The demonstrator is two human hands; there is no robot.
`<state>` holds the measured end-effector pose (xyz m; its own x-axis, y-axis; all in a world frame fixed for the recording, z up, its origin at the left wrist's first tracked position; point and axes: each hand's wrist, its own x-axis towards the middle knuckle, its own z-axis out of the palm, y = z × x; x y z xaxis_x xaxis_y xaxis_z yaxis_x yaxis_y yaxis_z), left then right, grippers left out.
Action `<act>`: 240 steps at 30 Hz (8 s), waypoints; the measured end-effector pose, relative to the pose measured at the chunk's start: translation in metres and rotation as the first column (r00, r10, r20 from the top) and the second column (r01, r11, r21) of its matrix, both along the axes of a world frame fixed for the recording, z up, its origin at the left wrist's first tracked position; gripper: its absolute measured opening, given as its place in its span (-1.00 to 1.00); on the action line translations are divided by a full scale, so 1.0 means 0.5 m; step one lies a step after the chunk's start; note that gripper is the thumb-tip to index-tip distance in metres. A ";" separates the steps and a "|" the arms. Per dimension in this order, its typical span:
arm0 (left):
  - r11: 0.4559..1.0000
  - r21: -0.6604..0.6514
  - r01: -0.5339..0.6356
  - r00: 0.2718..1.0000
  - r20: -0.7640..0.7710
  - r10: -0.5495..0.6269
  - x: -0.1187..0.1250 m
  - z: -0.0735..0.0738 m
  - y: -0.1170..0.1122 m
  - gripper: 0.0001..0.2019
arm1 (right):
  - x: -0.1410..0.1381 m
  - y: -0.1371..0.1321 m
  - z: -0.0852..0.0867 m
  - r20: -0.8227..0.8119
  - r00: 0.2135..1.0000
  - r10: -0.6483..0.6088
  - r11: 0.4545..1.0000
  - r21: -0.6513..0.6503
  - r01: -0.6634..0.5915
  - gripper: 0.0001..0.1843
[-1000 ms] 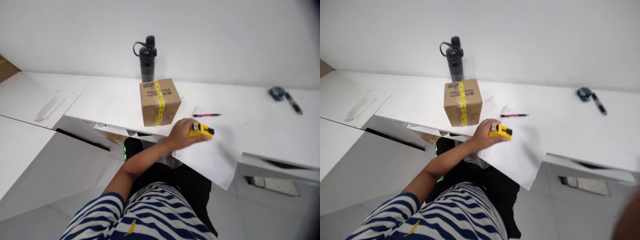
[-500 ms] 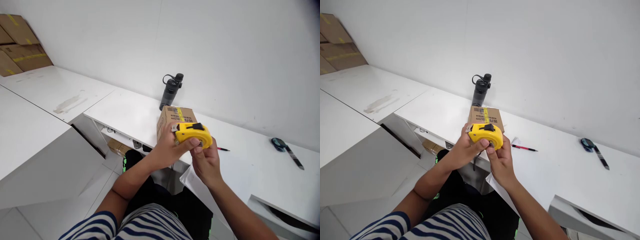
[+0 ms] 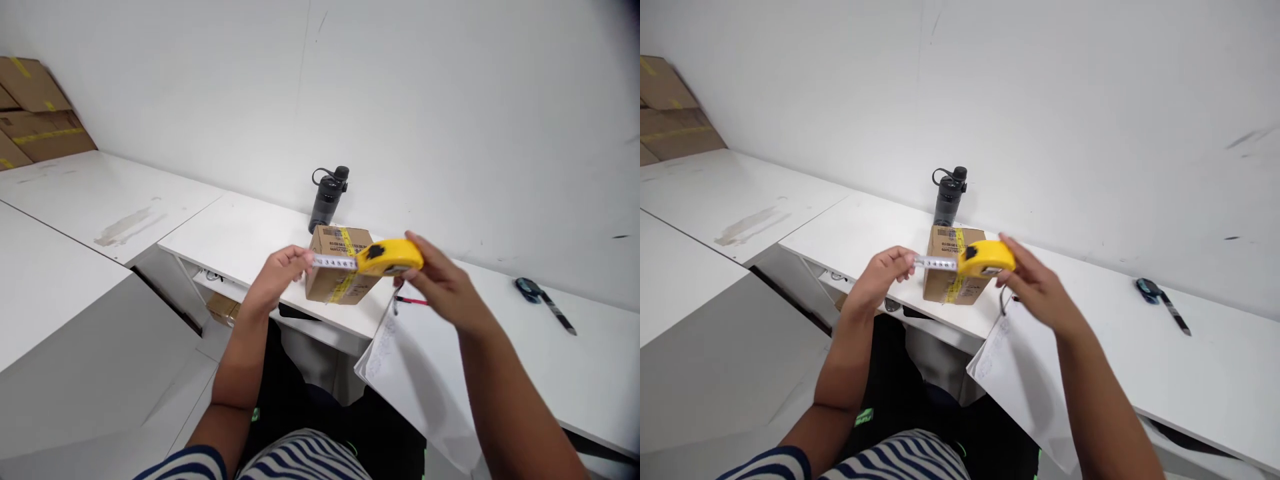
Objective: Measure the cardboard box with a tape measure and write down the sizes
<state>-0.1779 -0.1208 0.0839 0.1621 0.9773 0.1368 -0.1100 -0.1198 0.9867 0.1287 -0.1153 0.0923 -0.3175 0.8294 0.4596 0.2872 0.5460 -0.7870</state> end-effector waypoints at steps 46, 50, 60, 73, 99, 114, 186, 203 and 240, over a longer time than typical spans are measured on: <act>0.972 0.197 0.128 0.339 -0.930 0.144 0.182 0.059 0.273 -0.62 | -0.179 -0.108 -0.051 -0.230 0.883 -0.409 0.910 -0.177 0.375 -0.38; 0.970 0.208 0.127 0.314 -0.936 0.160 0.184 0.055 0.271 -0.59 | -0.193 -0.088 -0.058 -0.304 0.859 -0.412 0.910 -0.188 0.369 -0.33; 0.827 0.520 0.212 0.570 -0.754 0.328 0.199 0.121 0.123 -0.55 | -0.169 -0.103 -0.074 -0.435 0.772 -0.464 0.830 0.092 0.551 -0.33; 0.881 0.355 0.311 0.443 -0.875 0.196 0.036 -0.003 0.096 0.02 | -0.120 -0.101 -0.066 -0.601 0.539 -0.590 0.802 -0.356 0.480 -0.27; 0.942 0.335 -0.035 0.899 -0.401 0.176 0.049 0.082 -0.016 -0.65 | -0.166 -0.021 0.006 -0.205 0.977 -0.061 0.996 0.052 0.074 -0.39; 0.975 0.009 -0.222 0.883 -0.422 0.205 -0.052 -0.012 0.155 -0.57 | 0.044 0.036 -0.052 -0.092 0.947 -0.307 0.947 -0.125 0.294 -0.38; 0.803 0.073 0.592 0.673 -0.594 -0.442 0.399 -0.232 0.105 -0.40 | 0.200 0.113 -0.264 0.025 0.740 -0.672 0.672 -0.398 0.624 -0.55; 0.800 0.034 0.599 0.658 -0.591 -0.467 0.400 -0.229 0.103 -0.43 | 0.201 0.116 -0.267 0.049 0.749 -0.661 0.673 -0.402 0.621 -0.57; 0.809 0.056 0.585 0.680 -0.577 -0.452 0.403 -0.228 0.102 -0.48 | 0.203 0.114 -0.275 0.024 0.671 -0.741 0.616 -0.373 0.694 -0.67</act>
